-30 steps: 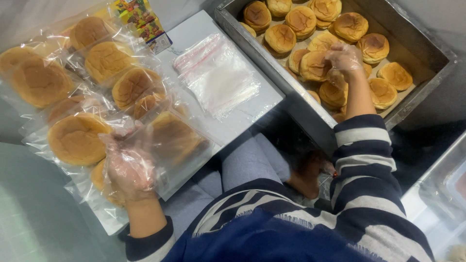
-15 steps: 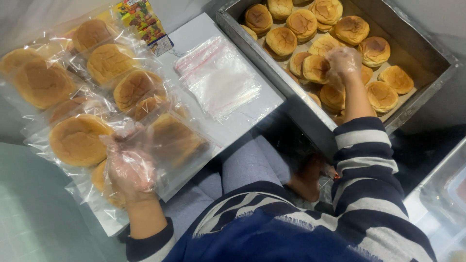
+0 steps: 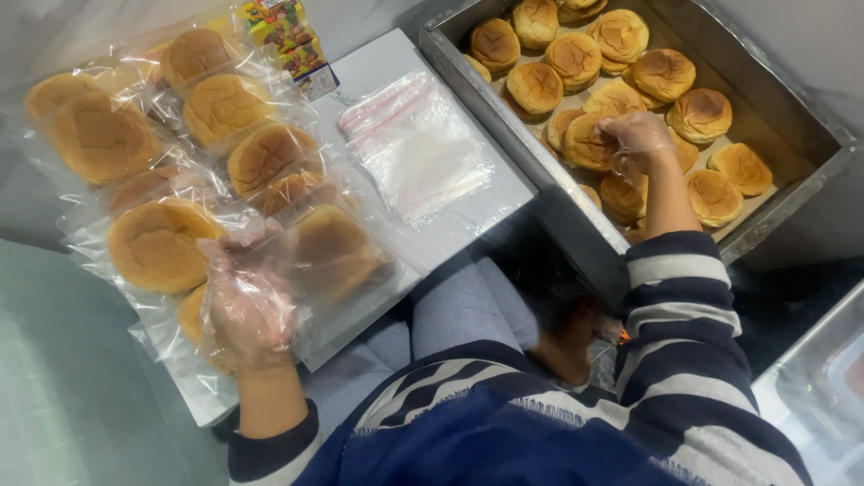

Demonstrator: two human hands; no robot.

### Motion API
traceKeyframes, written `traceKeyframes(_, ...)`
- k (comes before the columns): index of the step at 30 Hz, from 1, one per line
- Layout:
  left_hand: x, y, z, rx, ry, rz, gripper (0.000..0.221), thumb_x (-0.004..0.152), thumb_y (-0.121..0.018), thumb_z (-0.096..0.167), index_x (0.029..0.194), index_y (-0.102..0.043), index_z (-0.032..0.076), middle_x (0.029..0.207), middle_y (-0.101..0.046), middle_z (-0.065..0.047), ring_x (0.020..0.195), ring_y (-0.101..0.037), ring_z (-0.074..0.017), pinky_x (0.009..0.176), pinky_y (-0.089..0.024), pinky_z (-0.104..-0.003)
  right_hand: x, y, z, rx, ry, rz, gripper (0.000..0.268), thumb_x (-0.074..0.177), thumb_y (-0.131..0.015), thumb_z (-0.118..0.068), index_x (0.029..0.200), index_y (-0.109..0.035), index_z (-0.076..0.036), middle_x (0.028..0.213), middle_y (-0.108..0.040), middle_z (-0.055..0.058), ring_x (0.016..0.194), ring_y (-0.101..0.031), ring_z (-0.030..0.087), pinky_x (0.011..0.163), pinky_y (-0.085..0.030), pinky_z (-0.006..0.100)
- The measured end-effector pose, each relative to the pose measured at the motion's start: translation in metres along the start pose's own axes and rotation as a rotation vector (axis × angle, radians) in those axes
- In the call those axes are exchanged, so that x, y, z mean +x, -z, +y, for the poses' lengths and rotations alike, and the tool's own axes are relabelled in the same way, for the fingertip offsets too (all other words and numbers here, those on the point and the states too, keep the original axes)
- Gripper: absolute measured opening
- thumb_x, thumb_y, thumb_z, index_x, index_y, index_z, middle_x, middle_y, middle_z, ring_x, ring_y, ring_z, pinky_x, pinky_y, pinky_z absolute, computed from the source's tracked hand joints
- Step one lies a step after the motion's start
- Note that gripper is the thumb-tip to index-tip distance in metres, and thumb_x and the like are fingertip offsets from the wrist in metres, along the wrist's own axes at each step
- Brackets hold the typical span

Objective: Picking up baked buns from a metal tray and placing them into individual plastic bags for packaging.

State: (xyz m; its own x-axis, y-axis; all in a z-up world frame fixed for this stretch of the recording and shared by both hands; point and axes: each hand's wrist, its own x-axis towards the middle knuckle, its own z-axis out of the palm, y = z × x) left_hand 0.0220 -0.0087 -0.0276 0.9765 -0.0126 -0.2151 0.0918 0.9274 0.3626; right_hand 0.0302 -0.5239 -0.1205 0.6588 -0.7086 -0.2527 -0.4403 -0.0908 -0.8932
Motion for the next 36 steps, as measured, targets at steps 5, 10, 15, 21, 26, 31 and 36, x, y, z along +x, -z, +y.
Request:
traceKeyframes(5,-0.003,0.003,0.002,0.215,-0.065,-0.029,0.024,0.087,-0.049,0.027,0.078,-0.059,0.007,0.084,-0.059,-0.013,0.096,-0.06,-0.0289,0.09,-0.049,-0.045,0.019,-0.002,-0.005,-0.402,0.801,0.391,0.026,0.072,-0.08,-0.035,0.084,-0.067,-0.016,0.071,-0.058,0.008,0.074,-0.059,0.024,0.061,-0.047,0.033)
traceKeyframes(10,-0.012,-0.004,0.005,0.169,-0.079,-0.007,0.027,0.087,-0.049,0.029,0.075,-0.059,0.008,0.079,-0.058,-0.011,0.092,-0.061,-0.0286,0.087,-0.051,-0.045,-0.001,-0.009,-0.009,-0.516,0.487,0.219,0.032,0.07,-0.074,-0.043,0.086,-0.064,-0.016,0.078,-0.061,0.008,0.082,-0.059,0.026,0.069,-0.047,0.039)
traceKeyframes(15,-0.01,0.009,0.005,0.079,-0.021,-0.04,0.027,0.088,-0.046,0.026,0.08,-0.059,0.004,0.086,-0.059,-0.018,0.094,-0.06,-0.0323,0.091,-0.047,-0.046,-0.009,-0.005,-0.015,-0.433,0.539,0.126,0.042,0.072,-0.071,-0.04,0.101,-0.063,-0.01,0.086,-0.06,0.02,0.089,-0.055,0.037,0.074,-0.043,0.046)
traceKeyframes(21,-0.002,0.018,-0.009,-0.005,0.051,-0.076,0.029,0.089,-0.044,0.025,0.079,-0.057,0.002,0.085,-0.058,-0.02,0.095,-0.057,-0.0366,0.093,-0.042,-0.053,0.017,-0.008,0.004,-0.352,0.358,0.199,0.032,0.071,-0.068,-0.05,0.084,-0.066,-0.021,0.076,-0.06,0.004,0.081,-0.058,0.025,0.071,-0.045,0.038)
traceKeyframes(26,-0.004,0.014,-0.01,-0.116,0.156,-0.016,0.032,0.09,-0.04,0.031,0.085,-0.058,0.004,0.092,-0.054,-0.024,0.099,-0.053,-0.0416,0.091,-0.038,-0.06,0.034,-0.008,0.011,0.577,-0.021,-0.069,0.014,0.075,-0.068,-0.02,0.083,-0.06,-0.012,0.094,-0.066,0.005,0.095,-0.064,0.023,0.083,-0.048,0.045)
traceKeyframes(31,-0.024,-0.019,-0.022,0.087,0.039,0.02,0.027,0.087,-0.043,0.03,0.078,-0.055,0.008,0.087,-0.056,-0.015,0.097,-0.056,-0.0332,0.095,-0.041,-0.052,0.018,-0.006,-0.001,0.746,-0.09,-0.145,0.012,0.074,-0.067,-0.012,0.078,-0.058,-0.006,0.091,-0.066,0.009,0.093,-0.065,0.027,0.083,-0.051,0.044)
traceKeyframes(36,-0.008,-0.004,-0.02,0.218,-0.003,0.007,0.028,0.087,-0.042,0.033,0.078,-0.056,0.009,0.086,-0.056,-0.012,0.095,-0.056,-0.0293,0.095,-0.043,-0.049,0.003,-0.008,-0.009,0.825,-0.086,-0.127,0.015,0.071,-0.071,-0.008,0.072,-0.056,-0.005,0.081,-0.064,0.006,0.087,-0.067,0.029,0.081,-0.053,0.047)
